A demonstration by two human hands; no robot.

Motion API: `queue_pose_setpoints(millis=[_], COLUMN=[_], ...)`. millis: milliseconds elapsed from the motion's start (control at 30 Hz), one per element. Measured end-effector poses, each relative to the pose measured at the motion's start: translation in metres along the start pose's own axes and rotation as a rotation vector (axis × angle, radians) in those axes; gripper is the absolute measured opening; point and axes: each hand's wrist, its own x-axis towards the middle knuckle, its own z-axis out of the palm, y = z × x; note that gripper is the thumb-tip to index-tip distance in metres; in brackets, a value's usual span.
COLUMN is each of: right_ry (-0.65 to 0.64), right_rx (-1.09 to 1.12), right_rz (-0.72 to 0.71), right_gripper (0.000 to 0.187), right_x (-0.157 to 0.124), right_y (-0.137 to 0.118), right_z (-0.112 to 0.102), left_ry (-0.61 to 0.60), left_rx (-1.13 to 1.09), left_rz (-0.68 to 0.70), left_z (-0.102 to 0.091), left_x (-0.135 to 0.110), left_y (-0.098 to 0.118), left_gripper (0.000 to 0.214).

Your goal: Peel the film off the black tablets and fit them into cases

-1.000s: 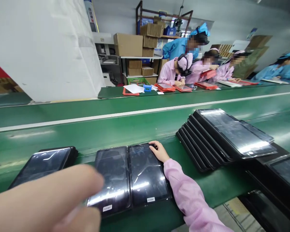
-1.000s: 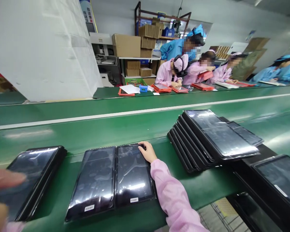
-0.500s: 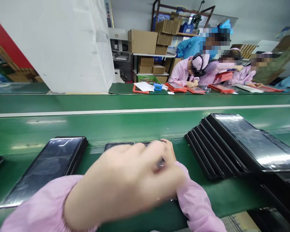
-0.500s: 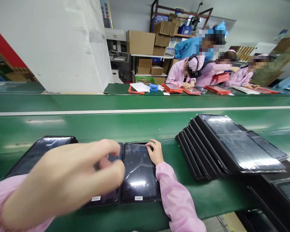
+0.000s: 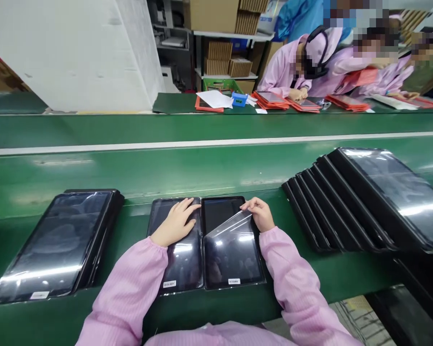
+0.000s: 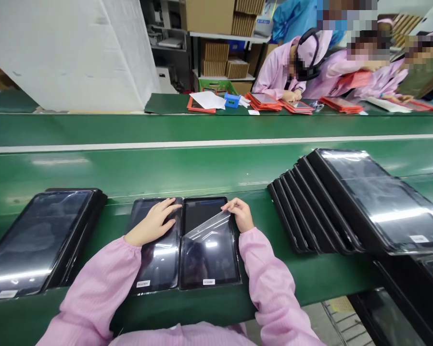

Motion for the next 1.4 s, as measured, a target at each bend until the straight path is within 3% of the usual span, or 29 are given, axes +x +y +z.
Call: queue_pose_setpoints(millis=[400,833,1133,1400], right_ry=[0.014,0.048,0.066,0.113], right_rx=[0.362,0.562,0.476,0.183], right_rz=[0.258,0.352,0.323,0.17], right_gripper=[0.023,0.028,0.024,0.018], right_x=[0.01,0.011,0.011,0.003], right_y=[-0.014,-0.018,-0.015,-0.018], right_z=[-0.003,-0.002,-0.002,0.011], left_ry=[-0.141,-0.146,-0.136,-0.147], left_rx=[-0.037,-0.023,-0.007,-0.004], left_rz=[-0.035,-0.04,-0.039,-0.04], left_z=[-0.007,-0.008,-0.008,-0.008], left_x=[-0.003,-0.004,-0.004,-0.004], left_y=[0.001,0.0,-0.002,-0.004], left_gripper=[0.046,0.044,0.044,0.045])
